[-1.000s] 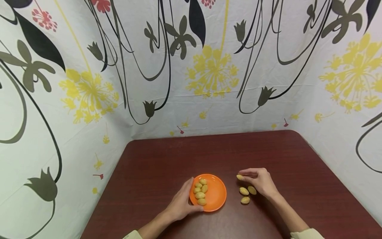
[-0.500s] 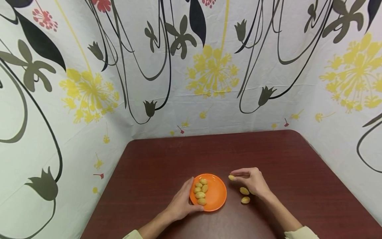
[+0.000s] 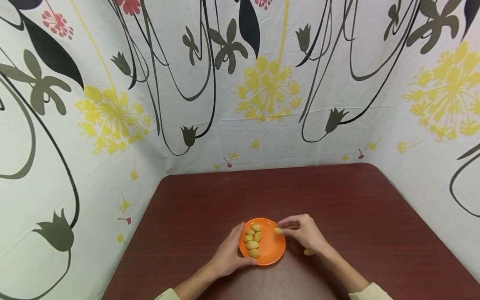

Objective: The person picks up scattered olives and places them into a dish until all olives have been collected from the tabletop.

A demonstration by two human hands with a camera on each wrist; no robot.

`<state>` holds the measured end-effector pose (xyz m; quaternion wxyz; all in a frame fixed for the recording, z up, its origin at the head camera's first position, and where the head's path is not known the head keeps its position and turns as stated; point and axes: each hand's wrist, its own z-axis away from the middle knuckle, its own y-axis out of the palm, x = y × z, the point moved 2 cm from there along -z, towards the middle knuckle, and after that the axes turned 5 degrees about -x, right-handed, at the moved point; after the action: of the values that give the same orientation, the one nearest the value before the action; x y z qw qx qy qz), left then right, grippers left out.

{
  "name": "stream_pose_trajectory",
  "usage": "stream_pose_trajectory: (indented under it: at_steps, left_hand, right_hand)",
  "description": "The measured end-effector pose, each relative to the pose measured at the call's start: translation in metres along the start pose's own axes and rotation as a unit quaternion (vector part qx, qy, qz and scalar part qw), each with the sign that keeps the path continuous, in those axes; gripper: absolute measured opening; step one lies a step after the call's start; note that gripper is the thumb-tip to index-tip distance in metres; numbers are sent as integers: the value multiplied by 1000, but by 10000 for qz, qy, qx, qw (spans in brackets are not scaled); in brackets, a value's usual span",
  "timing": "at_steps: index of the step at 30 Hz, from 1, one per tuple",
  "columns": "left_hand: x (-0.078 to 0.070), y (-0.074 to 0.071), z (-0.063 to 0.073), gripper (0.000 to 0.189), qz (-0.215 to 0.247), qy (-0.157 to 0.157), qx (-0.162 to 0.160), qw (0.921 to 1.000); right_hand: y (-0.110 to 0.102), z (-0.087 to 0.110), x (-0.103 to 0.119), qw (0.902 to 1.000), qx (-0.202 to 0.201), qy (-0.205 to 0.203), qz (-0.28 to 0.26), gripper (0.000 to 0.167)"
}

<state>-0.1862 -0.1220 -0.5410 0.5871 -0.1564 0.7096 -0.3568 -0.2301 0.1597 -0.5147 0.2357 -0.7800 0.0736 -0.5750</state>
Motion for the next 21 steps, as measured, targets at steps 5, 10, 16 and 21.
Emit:
stream_pose_trajectory:
  at_steps: [5,10,16,21]
  left_hand:
    - [-1,0,0,121,10,-29,22,10000]
    - [0,0,0,120,25,-37,31,10000]
    - [0,0,1,120,30,26,13,10000]
    - [1,0,0,120,13,46,9,10000]
  right_hand:
    - [8,0,3,9995,175,-154,-191,17]
    - [18,-1,2,9979,420,-238,-428,16]
    - [30,0,3,9964,696,-294,-382,16]
    - [38,0,4,9955,864,-324,-199,15]
